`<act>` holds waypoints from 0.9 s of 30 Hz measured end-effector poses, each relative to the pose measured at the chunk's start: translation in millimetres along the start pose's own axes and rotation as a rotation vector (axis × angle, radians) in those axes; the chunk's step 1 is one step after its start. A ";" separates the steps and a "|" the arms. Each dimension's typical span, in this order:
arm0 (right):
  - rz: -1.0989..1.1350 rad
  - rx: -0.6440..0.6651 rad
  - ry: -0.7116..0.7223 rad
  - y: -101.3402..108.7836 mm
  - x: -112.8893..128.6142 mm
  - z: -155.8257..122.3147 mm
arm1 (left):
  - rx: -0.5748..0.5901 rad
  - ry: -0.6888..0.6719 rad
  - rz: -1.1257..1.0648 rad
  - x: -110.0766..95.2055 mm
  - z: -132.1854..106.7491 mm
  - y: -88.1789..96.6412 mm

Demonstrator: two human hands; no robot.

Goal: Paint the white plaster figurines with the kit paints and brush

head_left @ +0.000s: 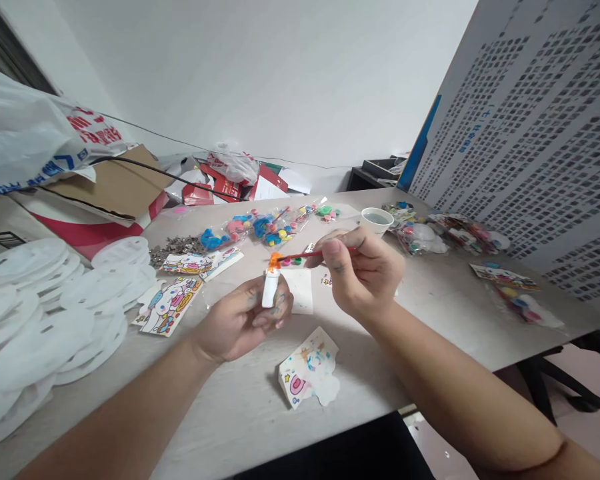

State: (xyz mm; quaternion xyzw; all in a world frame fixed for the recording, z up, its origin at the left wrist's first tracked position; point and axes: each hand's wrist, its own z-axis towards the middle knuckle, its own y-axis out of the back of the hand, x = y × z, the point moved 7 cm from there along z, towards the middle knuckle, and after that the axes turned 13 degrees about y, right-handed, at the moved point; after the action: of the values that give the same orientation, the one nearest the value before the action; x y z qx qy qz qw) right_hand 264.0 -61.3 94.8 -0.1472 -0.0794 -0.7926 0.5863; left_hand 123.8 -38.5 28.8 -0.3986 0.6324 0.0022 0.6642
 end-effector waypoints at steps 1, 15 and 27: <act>-0.002 0.020 -0.003 -2.0 -0.1 0.2 | -0.008 -0.007 0.007 0.7 0.5 0.7; -0.178 0.140 0.083 -5.2 2.0 -1.2 | -0.212 -0.117 0.064 -4.2 5.7 12.0; -0.192 0.120 0.048 -1.8 -6.2 -1.6 | -0.314 -0.176 0.258 -2.4 4.7 26.8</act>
State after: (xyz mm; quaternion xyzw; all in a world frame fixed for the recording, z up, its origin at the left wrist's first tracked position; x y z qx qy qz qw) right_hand 263.7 -55.6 91.3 -0.0845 -0.1264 -0.8423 0.5172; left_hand 113.7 -16.5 16.2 -0.4113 0.6096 0.2202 0.6409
